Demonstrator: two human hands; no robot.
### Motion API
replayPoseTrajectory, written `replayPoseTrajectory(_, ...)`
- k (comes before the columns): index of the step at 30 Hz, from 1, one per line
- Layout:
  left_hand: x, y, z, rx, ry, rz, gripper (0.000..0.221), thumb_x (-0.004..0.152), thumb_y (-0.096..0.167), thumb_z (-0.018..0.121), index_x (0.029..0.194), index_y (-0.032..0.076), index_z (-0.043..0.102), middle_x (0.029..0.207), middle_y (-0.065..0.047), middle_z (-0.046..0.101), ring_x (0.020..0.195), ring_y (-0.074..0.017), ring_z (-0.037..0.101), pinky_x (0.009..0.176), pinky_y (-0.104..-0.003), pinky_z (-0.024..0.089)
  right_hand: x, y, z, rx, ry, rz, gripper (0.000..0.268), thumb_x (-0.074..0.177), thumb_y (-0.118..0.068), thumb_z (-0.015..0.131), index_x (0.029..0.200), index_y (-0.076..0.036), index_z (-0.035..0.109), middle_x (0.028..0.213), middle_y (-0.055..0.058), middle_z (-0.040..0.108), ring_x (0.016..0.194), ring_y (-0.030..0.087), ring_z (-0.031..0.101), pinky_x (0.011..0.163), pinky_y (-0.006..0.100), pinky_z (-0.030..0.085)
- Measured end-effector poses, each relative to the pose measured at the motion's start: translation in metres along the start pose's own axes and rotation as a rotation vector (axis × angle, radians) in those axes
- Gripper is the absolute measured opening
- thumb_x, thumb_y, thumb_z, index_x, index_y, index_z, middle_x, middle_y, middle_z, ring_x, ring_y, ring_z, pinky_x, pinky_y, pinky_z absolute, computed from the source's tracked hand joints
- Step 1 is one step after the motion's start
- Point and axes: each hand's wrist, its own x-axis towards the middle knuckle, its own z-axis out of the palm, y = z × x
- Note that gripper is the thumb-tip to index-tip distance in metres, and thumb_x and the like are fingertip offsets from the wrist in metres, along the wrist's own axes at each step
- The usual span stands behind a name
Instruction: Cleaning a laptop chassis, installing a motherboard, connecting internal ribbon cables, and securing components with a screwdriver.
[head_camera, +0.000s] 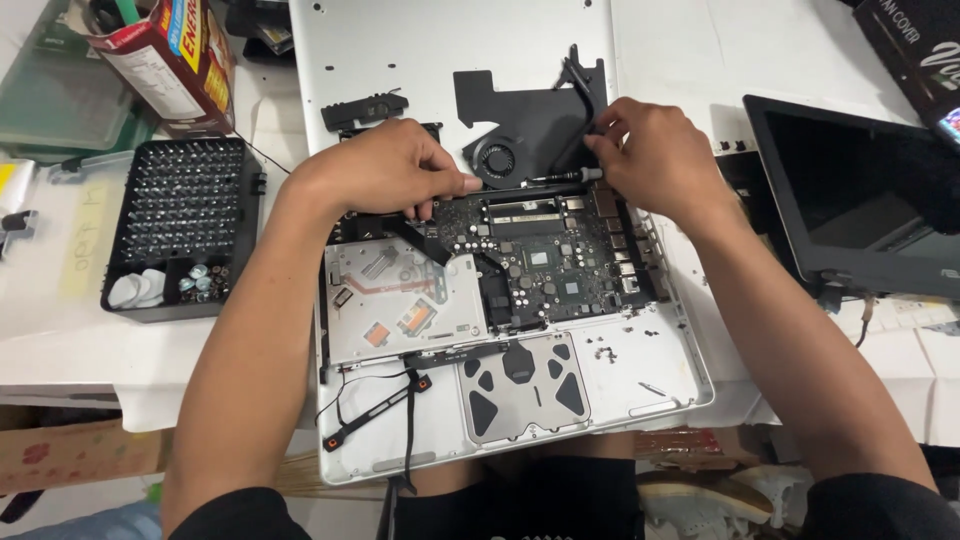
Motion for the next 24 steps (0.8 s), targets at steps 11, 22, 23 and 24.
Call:
replayPoseTrajectory(11, 0.002, -0.003, -0.001, -0.043, 0.060, 0.025, 0.033, 0.100, 0.041, 0.061, 0.115, 0.017, 0.078, 0.084, -0.006, 0.076, 0.073, -0.0143, 0.069, 0.075, -0.030, 0.052, 0.041, 0.008, 0.013, 0.029, 0.054, 0.176, 0.028, 0.101, -0.041, 0.067, 0.110, -0.014, 0.070, 0.106, 0.007, 0.074, 0.090, 0.028, 0.069, 0.074, 0.045, 0.053)
replayPoseTrajectory(22, 0.006, -0.009, 0.000, -0.111, 0.140, 0.098, 0.027, 0.101, 0.036, 0.063, 0.107, 0.015, 0.079, 0.070, -0.006, 0.071, 0.064, -0.0128, 0.066, 0.070, -0.028, 0.051, 0.057, 0.006, 0.025, 0.017, 0.188, 0.088, 0.019, 0.101, -0.030, 0.070, 0.091, -0.013, 0.069, 0.088, 0.007, 0.072, 0.079, 0.028, 0.068, 0.067, 0.046, 0.054)
replayPoseTrajectory(23, 0.006, -0.009, 0.000, -0.120, 0.152, 0.104, 0.027, 0.101, 0.037, 0.063, 0.106, 0.015, 0.079, 0.069, -0.006, 0.072, 0.064, -0.0125, 0.066, 0.072, -0.028, 0.051, 0.056, 0.004, 0.022, 0.093, 0.215, 0.082, 0.017, 0.100, -0.028, 0.072, 0.093, -0.013, 0.069, 0.090, 0.007, 0.073, 0.079, 0.026, 0.069, 0.066, 0.045, 0.055)
replayPoseTrajectory(24, 0.006, -0.009, 0.000, -0.130, 0.164, 0.110, 0.027, 0.101, 0.037, 0.063, 0.106, 0.016, 0.078, 0.068, -0.006, 0.072, 0.063, -0.0121, 0.067, 0.073, -0.027, 0.052, 0.055, 0.002, 0.020, 0.169, 0.242, 0.076, 0.016, 0.100, -0.027, 0.073, 0.095, -0.012, 0.069, 0.092, 0.007, 0.074, 0.079, 0.024, 0.069, 0.065, 0.043, 0.056)
